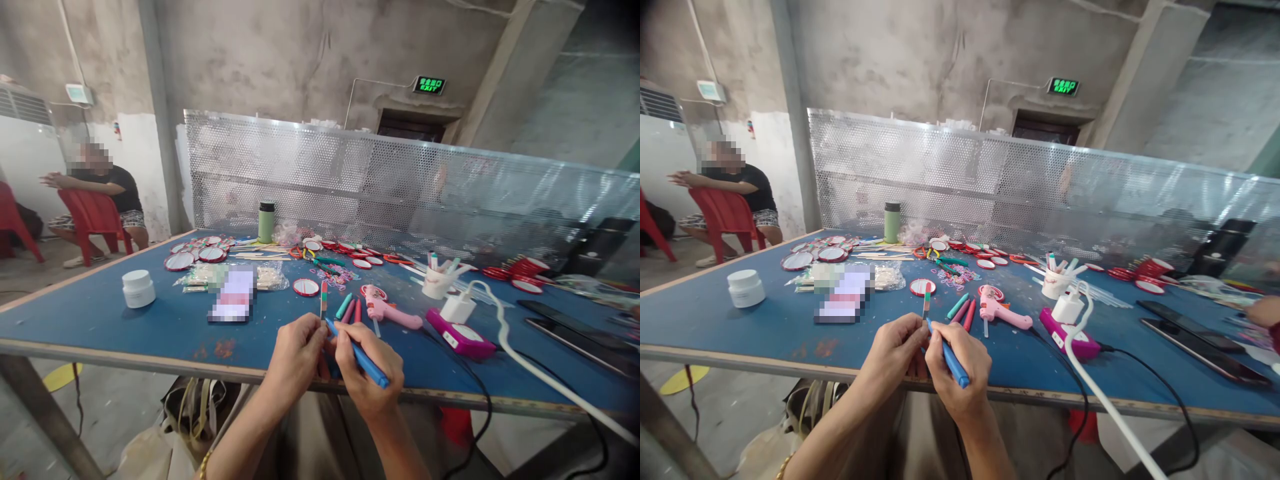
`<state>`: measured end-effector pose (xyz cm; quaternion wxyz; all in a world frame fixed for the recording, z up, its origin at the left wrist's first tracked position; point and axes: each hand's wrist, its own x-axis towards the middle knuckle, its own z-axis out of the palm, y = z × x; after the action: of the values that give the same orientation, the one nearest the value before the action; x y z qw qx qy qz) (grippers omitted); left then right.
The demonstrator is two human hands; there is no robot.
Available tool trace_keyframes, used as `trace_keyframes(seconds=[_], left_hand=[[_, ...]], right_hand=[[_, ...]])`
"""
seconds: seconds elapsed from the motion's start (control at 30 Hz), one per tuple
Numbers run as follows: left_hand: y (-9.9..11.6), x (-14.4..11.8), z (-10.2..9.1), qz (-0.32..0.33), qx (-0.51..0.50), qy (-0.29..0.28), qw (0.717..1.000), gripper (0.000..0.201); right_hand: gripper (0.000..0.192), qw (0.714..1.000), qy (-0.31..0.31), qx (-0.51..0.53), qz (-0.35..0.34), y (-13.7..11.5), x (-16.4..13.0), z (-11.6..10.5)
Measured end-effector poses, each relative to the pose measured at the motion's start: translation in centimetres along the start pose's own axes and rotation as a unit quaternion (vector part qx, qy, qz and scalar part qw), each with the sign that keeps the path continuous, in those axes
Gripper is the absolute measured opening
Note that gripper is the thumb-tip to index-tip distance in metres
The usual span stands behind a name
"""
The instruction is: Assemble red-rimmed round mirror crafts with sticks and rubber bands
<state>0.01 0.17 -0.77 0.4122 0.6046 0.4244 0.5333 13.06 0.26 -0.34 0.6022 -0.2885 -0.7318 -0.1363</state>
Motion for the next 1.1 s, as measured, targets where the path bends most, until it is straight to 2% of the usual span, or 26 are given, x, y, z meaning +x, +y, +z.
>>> trace_keyframes(seconds=[1.1], left_hand=[[-0.06,-0.02,0.12,0.0,-0.012,-0.002,1.0,0.03]], right_hand=[[0.014,1.0,-0.003,0.019,0.004,-0.05,0.22,0.04]])
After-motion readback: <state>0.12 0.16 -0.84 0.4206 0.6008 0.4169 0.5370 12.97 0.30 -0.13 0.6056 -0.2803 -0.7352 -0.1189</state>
